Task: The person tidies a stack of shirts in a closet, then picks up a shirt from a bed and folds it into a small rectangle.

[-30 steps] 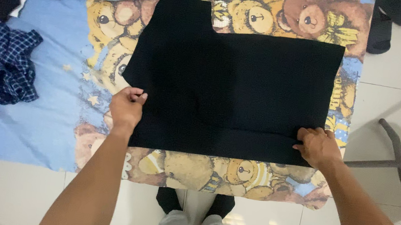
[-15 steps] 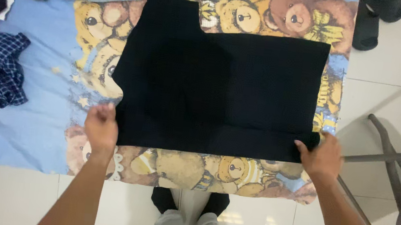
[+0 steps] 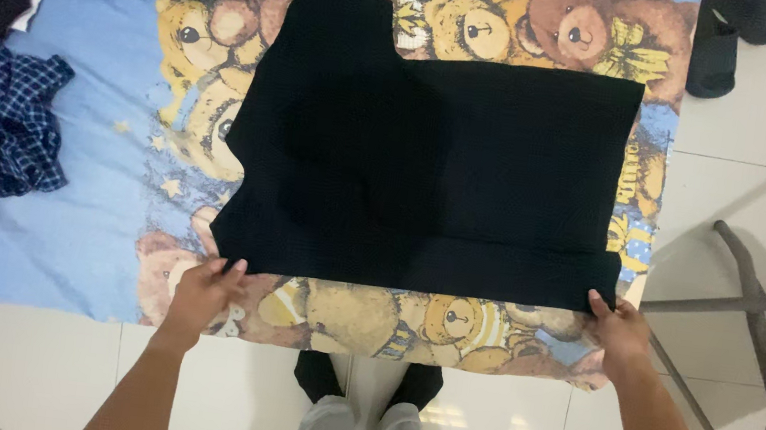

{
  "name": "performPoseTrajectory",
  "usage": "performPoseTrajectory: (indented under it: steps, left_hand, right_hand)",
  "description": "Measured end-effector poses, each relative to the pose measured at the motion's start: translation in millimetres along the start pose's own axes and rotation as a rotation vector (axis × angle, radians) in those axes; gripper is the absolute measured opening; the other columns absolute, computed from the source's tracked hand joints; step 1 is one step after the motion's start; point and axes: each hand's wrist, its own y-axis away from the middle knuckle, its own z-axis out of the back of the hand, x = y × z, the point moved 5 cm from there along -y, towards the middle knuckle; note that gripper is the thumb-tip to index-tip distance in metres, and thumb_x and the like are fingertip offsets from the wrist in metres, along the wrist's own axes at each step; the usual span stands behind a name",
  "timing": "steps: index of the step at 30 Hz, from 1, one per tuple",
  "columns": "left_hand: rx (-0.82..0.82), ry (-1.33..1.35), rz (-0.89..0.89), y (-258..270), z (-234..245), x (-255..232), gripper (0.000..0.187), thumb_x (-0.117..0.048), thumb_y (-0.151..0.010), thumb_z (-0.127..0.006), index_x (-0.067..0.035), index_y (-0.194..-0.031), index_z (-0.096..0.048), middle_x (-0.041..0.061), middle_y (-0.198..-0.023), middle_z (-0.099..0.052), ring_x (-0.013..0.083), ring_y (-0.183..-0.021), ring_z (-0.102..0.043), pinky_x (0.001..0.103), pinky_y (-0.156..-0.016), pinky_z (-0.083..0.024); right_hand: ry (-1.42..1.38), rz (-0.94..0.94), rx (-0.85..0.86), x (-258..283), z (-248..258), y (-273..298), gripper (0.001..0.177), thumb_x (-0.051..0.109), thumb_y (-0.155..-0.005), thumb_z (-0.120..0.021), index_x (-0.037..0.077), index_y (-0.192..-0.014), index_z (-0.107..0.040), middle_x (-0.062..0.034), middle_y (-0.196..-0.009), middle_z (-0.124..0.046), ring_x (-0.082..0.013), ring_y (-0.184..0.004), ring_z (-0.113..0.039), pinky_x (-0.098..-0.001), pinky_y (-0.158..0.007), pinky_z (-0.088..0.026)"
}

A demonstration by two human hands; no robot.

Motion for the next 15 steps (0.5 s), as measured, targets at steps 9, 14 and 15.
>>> performPoseTrajectory:
  steps: [9,14,15]
  left_hand:
    - [-0.022,0.175,-0.001,5.7,19.9,30.6,0.032,-0.027,-0.098,-0.072,0.005,-0.102,-0.075,0.009,-0.089,-0.076,0.0105,-0.075,-0.060,0.025,-0.070,-0.049]
    - [0.019,0.229,0.129,12.9,16.2,17.1,0.029,-0.030,-0.093,-0.070,-0.005,-0.109,-0.069,0.008,-0.092,-0.078,0.0152,-0.083,-0.072,0.028,-0.073,-0.055]
    - [0.008,0.176,0.155,10.9,17.0,11.9,0.030,-0.032,-0.093,-0.069,-0.008,-0.111,-0.068,0.008,-0.093,-0.077,0.0153,-0.084,-0.073,0.027,-0.073,-0.054]
  right_hand:
    - [-0.307,0.098,0.145,-24.3,5.0,-10.0,0.032,0.009,-0.096,-0.076,0.003,-0.116,-0.053,-0.0072,-0.094,-0.065,-0.0174,-0.081,-0.060,-0.0338,-0.074,-0.052]
    - [-0.280,0.042,0.123,-4.2,2.0,5.6,0.050,0.014,-0.091,-0.077,0.003,-0.131,-0.049,-0.0120,-0.114,-0.064,-0.0248,-0.104,-0.064,-0.0391,-0.086,-0.054]
    - [-0.252,0.042,0.085,8.6,-0.1,11.4,0.055,0.016,-0.090,-0.077,0.003,-0.135,-0.049,-0.0132,-0.120,-0.064,-0.0265,-0.110,-0.064,-0.0415,-0.088,-0.052]
